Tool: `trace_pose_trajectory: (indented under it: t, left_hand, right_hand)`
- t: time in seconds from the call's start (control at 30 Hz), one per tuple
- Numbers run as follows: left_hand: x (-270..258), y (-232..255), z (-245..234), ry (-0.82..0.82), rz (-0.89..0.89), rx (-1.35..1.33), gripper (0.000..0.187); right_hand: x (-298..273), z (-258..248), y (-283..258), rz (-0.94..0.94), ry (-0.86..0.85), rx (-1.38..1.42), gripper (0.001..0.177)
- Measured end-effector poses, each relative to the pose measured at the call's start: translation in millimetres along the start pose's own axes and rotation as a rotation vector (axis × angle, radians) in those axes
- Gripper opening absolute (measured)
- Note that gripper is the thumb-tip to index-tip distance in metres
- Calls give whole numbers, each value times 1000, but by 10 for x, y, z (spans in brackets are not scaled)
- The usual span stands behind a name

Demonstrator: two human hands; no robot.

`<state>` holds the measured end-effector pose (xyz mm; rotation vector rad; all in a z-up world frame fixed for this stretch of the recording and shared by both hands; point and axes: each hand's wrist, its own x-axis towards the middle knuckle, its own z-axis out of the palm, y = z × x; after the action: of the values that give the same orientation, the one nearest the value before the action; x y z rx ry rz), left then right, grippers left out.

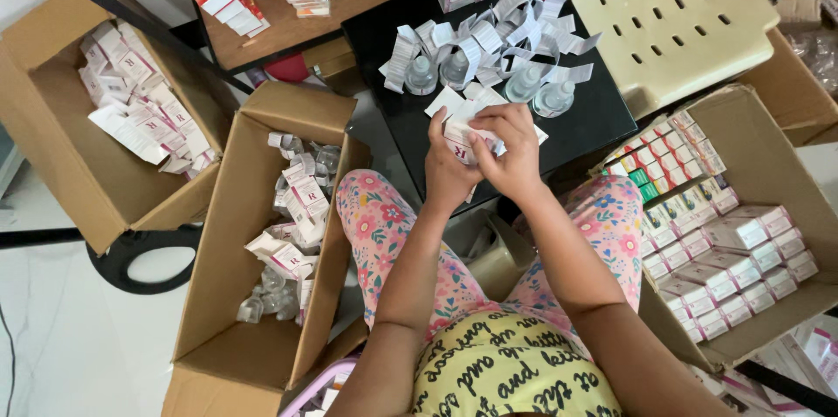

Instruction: The person sits on the floor and repeatedly picks up small clear bottles and white boxes. They place each bottle into a box, close the box, and set it aside on a nearby table. The person continues this process with multiple units throughout the clip.

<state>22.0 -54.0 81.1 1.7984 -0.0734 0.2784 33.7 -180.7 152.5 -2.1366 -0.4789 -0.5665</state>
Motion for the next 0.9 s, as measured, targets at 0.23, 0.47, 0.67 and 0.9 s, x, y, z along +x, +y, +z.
trace_pose_trajectory:
  t: [0.23, 0.47, 0.67, 0.9]
  left_hand:
    - [-1, 46, 1, 51, 60, -34, 105]
    - [60, 96, -15, -15, 12, -75, 107]
    - [82, 98, -42, -34, 26, -89, 105]
    - [-4, 42, -51, -11, 120, -34, 109]
  right_hand:
    - [-100, 97, 30, -4, 2, -106, 26]
    - [-75, 3, 49, 47, -72, 1, 28]
    - [33, -153, 75, 56, -15, 67, 15]
    - [24, -164, 96, 64, -78, 70, 11]
